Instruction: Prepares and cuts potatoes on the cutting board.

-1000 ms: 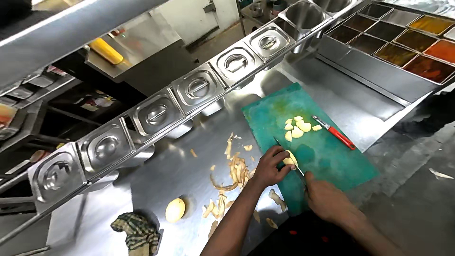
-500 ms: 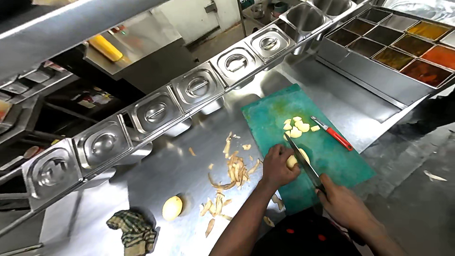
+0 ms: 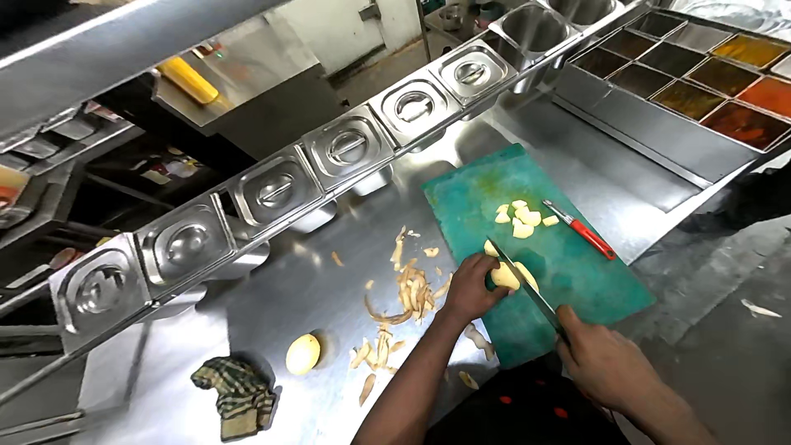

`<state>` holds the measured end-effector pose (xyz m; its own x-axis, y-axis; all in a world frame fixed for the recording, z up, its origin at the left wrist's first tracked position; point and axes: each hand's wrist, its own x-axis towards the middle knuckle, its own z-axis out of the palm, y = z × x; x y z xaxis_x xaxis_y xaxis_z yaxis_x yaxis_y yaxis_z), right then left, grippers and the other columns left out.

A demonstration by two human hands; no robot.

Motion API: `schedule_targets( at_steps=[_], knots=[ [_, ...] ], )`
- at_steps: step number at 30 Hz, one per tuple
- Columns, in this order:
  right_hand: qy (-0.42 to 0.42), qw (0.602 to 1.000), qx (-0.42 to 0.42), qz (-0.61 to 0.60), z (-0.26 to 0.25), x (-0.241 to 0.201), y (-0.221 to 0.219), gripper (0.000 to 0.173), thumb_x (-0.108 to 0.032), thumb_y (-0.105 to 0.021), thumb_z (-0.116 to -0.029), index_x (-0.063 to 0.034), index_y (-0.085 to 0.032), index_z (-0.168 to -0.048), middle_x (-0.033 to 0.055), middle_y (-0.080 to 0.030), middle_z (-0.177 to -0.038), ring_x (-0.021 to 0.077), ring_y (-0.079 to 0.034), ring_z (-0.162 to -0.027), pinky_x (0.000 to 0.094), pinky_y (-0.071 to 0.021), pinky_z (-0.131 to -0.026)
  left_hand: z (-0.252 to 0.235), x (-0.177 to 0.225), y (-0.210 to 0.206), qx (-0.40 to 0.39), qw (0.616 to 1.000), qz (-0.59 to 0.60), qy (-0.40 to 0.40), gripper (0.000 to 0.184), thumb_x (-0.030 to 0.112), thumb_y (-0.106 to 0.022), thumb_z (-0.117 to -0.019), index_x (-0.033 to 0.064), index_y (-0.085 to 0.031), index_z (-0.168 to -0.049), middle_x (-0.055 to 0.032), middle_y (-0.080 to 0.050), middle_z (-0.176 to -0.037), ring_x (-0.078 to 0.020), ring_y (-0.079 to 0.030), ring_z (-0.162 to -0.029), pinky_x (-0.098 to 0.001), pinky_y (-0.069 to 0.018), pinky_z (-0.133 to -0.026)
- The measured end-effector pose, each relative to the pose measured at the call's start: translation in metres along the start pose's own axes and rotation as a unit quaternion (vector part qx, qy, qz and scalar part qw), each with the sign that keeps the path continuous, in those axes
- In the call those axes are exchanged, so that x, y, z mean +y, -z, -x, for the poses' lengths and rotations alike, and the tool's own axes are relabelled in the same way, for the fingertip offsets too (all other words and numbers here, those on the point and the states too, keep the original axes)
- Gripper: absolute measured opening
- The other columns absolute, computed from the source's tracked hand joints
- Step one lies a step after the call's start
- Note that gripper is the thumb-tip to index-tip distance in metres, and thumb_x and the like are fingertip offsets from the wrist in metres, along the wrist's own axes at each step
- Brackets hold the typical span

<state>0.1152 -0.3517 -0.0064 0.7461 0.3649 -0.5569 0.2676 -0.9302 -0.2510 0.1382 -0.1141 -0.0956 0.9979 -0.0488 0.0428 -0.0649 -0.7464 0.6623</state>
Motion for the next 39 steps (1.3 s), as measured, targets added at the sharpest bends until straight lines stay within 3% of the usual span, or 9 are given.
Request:
schedule_targets(
  at_steps=[10, 21, 24, 25, 27, 30, 34, 37, 39],
  knots=[
    [0.000, 0.996, 0.011, 0.088, 0.030, 0.007, -0.003, 0.030, -0.028, -0.048, -0.1024, -0.0109, -0.055, -0.126, 0.0183, -0.069, -0.083, 0.0431, -0.072, -0.077, 0.0562, -0.0557, -0.062, 0.002, -0.006, -0.003, 0.022, 1.000, 0.009, -0.013, 0.045, 0.039, -0.087, -0.0803, 0.0085, -0.072, -0.109, -0.0082, -0.070, -0.108, -0.0234, -0.067, -0.101, -0.0448, -0.0574, -0.090],
    [-0.012, 0.990, -0.126, 0.055, 0.004, 0.019, 0.007, 0.033, -0.030, -0.044, -0.1057, -0.0104, -0.046, -0.133, 0.0215, -0.068, -0.096, 0.0452, -0.071, -0.093, 0.0603, -0.0563, -0.074, -0.002, -0.002, 0.001, 0.026, 0.999, -0.004, -0.019, 0.051, 0.036, -0.092, -0.0743, 0.0097, -0.070, -0.113, -0.0106, -0.066, -0.111, -0.0255, -0.066, -0.097, -0.0448, -0.0592, -0.083],
    [-0.002, 0.991, -0.118, 0.058, 0.001, 0.023, 0.003, 0.033, -0.030, -0.044, -0.1059, -0.0102, -0.045, -0.133, 0.0215, -0.069, -0.096, 0.0453, -0.071, -0.092, 0.0602, -0.0566, -0.074, -0.024, 0.007, 0.020, -0.114, 0.987, -0.072, -0.091, 0.052, 0.035, -0.086, -0.0830, 0.0293, -0.069, -0.132, -0.0037, -0.060, -0.138, -0.0323, -0.050, -0.129, -0.0561, -0.0449, -0.104],
    [0.000, 0.991, -0.117, 0.064, 0.001, 0.024, 0.002, 0.034, -0.029, -0.044, -0.1057, -0.0101, -0.046, -0.133, 0.0216, -0.069, -0.096, 0.0452, -0.071, -0.092, 0.0602, -0.0566, -0.074, -0.033, 0.010, 0.024, -0.175, 0.972, -0.097, -0.125, 0.046, 0.033, -0.082, -0.0869, 0.0324, -0.070, -0.131, 0.0001, -0.059, -0.142, -0.0326, -0.046, -0.134, -0.0582, -0.0397, -0.106],
    [0.003, 0.989, -0.121, 0.083, 0.004, 0.028, 0.004, 0.034, -0.029, -0.044, -0.1055, -0.0102, -0.045, -0.134, 0.0221, -0.069, -0.098, 0.0453, -0.071, -0.094, 0.0599, -0.0568, -0.075, -0.052, 0.017, 0.027, -0.264, 0.937, -0.150, -0.175, 0.035, 0.033, -0.079, -0.0900, 0.0327, -0.073, -0.125, 0.0032, -0.061, -0.139, -0.0305, -0.044, -0.137, -0.0579, -0.0346, -0.109],
    [0.006, 0.986, -0.130, 0.106, 0.016, 0.051, 0.017, 0.039, -0.029, -0.050, -0.1043, -0.0122, -0.045, -0.140, 0.0246, -0.069, -0.099, 0.0483, -0.070, -0.094, 0.0638, -0.0555, -0.075, -0.064, 0.023, 0.030, -0.300, 0.910, -0.192, -0.211, 0.036, 0.035, -0.079, -0.0894, 0.0295, -0.073, -0.125, 0.0007, -0.063, -0.136, -0.0288, -0.049, -0.132, -0.0542, -0.0393, -0.104],
    [0.035, 0.985, -0.095, 0.138, 0.034, 0.100, 0.053, 0.036, -0.029, -0.054, -0.1015, -0.0182, -0.056, -0.135, 0.0236, -0.070, -0.090, 0.0486, -0.070, -0.085, 0.0656, -0.0535, -0.069, -0.051, 0.013, 0.029, -0.241, 0.929, -0.210, -0.184, 0.041, 0.046, -0.073, -0.0930, 0.0254, -0.070, -0.128, -0.0035, -0.064, -0.132, -0.0282, -0.056, -0.123, -0.0509, -0.0474, -0.099],
    [0.039, 0.988, -0.090, 0.119, 0.027, 0.118, 0.080, 0.029, -0.033, -0.057, -0.1018, -0.0192, -0.061, -0.127, 0.0160, -0.071, -0.088, 0.0398, -0.071, -0.086, 0.0602, -0.0549, -0.073, -0.022, 0.011, 0.016, -0.125, 0.969, -0.201, -0.065, 0.048, 0.052, -0.069, -0.0938, 0.0202, -0.068, -0.130, -0.0078, -0.065, -0.127, -0.0305, -0.060, -0.118, -0.0499, -0.0529, -0.097],
    [0.057, 0.995, -0.082, 0.024, 0.010, 0.127, 0.079, 0.030, -0.040, -0.057, -0.1035, -0.0168, -0.060, -0.123, 0.0111, -0.069, -0.082, 0.0312, -0.070, -0.075, 0.0530, -0.0570, -0.067, -0.008, 0.019, 0.007, -0.060, 0.982, -0.170, 0.051, 0.056, 0.055, -0.070, -0.0922, 0.0157, -0.065, -0.132, -0.0107, -0.064, -0.131, -0.0327, -0.060, -0.121, -0.0509, -0.0533, -0.098]
  ],
)
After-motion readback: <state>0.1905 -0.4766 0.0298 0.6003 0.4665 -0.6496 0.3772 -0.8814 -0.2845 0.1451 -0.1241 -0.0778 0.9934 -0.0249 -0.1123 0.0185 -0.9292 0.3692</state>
